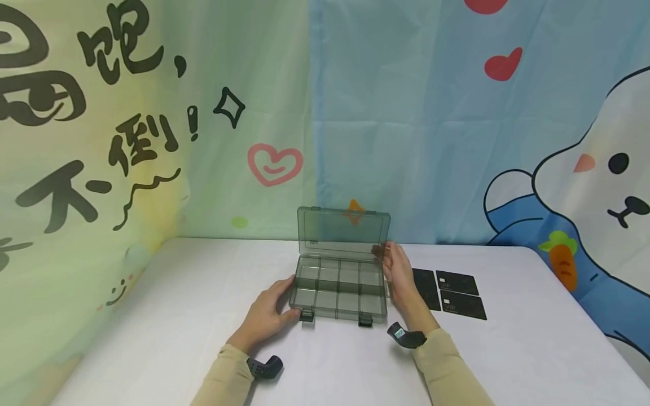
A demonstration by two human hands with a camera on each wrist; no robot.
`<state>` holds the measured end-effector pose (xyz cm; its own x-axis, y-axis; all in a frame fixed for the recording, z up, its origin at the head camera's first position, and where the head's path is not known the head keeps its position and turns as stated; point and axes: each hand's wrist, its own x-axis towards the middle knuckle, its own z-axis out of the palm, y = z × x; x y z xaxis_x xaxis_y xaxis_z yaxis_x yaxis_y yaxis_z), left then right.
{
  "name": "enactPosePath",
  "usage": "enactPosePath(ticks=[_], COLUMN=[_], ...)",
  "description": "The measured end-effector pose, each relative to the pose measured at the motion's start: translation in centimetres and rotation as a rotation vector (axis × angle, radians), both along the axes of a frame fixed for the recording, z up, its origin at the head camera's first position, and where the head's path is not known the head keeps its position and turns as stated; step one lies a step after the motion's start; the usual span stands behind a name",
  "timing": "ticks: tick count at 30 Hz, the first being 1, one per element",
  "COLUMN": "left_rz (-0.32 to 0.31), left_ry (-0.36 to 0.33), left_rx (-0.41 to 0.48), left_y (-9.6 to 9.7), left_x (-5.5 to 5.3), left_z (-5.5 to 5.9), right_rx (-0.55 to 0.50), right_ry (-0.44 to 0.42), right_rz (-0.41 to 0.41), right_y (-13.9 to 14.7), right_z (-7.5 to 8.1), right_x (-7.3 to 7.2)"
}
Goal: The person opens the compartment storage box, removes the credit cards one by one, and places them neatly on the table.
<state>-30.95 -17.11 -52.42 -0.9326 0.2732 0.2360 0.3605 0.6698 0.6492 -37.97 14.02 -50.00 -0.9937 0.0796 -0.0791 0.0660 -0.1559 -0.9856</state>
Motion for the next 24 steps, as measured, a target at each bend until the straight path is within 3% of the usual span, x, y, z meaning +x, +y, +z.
enactPosePath(ticks=[8, 16, 24], left_rz=[-0.007, -0.012, -0.017], left_ry=[0.01, 0.027, -0.001], left_rx=[-0.006, -0.024, -0.033], left_y=[0.0, -0.1, -0.1], left_x=[0.1, 0.0, 0.0], left_z=[0.1, 0.1, 0.3], right_rx=[0.055, 0.025, -0.042], right_ry=[-0.061, -0.114, -0.061], right_rz=[0.001, 0.032, 0.036], right_y=[0.4, 0.1, 0.2], right_z=[0.5, 1.1, 0.8], right_x=[0.3, 0.7, 0.8])
